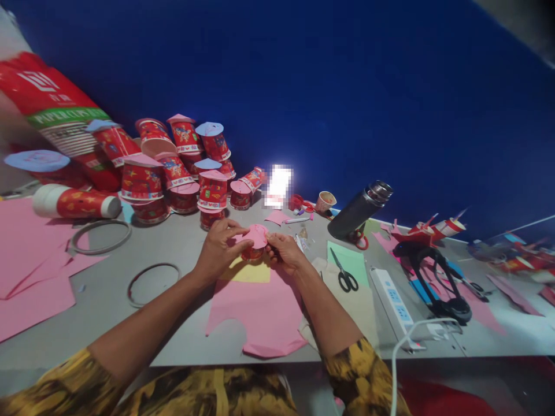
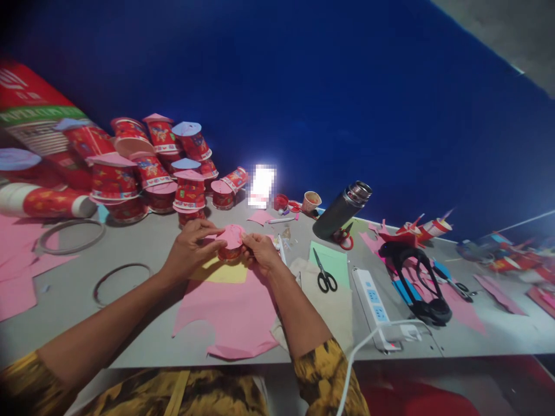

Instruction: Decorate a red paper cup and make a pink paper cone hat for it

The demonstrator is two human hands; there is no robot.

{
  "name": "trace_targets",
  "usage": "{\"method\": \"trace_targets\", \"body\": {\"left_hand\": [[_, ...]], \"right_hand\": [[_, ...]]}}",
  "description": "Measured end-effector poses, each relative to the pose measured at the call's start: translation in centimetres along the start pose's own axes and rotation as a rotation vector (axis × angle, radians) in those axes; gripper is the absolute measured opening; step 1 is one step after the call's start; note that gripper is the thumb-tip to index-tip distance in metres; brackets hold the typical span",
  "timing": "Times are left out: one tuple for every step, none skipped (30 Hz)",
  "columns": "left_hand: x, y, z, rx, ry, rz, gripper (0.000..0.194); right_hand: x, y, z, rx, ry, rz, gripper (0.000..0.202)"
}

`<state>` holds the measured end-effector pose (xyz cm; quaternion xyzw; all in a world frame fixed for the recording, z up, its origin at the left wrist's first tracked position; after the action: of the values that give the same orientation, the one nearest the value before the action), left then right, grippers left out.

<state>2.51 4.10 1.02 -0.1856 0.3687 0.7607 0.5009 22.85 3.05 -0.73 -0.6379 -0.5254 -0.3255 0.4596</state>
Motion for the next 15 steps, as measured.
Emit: {"method": "trace_targets", "body": {"left_hand": [[0.0,0.0,-0.1,-0.003,0.002,-0.002,0.015],[0.0,-0.1,-0.1,-0.005,0.006,-0.003,0.015],[0.1,-0.1,-0.1,-0.007,0.01,-0.003,0.015],[0.1,-0.1,-0.2,-0.008,0.015,-0.003,0.016],[0.2,-0.1,-0.2,-0.008,0.02,-0.001,0.017],[0.2,-0.1,-0.2,-0.008,0.024,0.0,0.019],[0.3,0.0,-0.2,-0.008,0.029,0.0,0.02],[0.3,0.0,-0.2,-0.006,0.032,0.0,0.022],[0.3,0.0,-0.1,-0.004,0.033,-0.002,0.023],[0.3,0.0,-0.1,-0.002,0.035,-0.005,0.025],[0.3,-0.1,-0.1,0.0,0.038,-0.011,0.027],[0.2,-0.1,0.0,0.005,0.041,-0.017,0.028],[0.2,-0.2,0.0,0.01,0.044,-0.022,0.029],[0.1,-0.2,0.1,0.017,0.047,-0.027,0.029],[0.0,-0.3,0.1,0.024,0.048,-0.031,0.029]], "right_hand": [[0.0,0.0,0.0,0.005,-0.009,0.006,0.061],[-0.1,0.0,-0.1,0.012,-0.021,0.01,0.062],[-0.1,0.0,-0.1,0.018,-0.037,0.012,0.062],[-0.1,0.0,-0.1,0.018,-0.05,0.015,0.061],[-0.1,0.0,-0.1,0.009,-0.057,0.022,0.06],[0.1,0.1,0.0,-0.01,-0.055,0.034,0.06],[0.2,0.3,0.0,-0.038,-0.045,0.052,0.06],[0.5,0.4,0.1,-0.072,-0.026,0.074,0.059],[0.7,0.5,0.3,-0.105,-0.002,0.096,0.059],[0.9,0.5,0.4,-0.132,0.023,0.114,0.058],[1.1,0.5,0.6,-0.148,0.041,0.124,0.058],[1.3,0.4,0.8,-0.154,0.053,0.122,0.058],[1.3,0.2,1.0,-0.151,0.061,0.112,0.057],[1.4,0.0,1.2,-0.139,0.065,0.096,0.057],[1.4,-0.3,1.4,-0.12,0.067,0.077,0.057]]}}
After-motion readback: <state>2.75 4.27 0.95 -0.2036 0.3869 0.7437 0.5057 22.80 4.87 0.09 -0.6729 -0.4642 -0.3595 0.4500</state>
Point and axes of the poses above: each hand's wrist, its own z-axis towards the middle knuckle, its own y-axis out of the back of the hand, x = y × z, the point moved 4 cm from there along z, towards the middle knuckle, and after that the axes turned 5 degrees about -x, right-handed, at the moved point
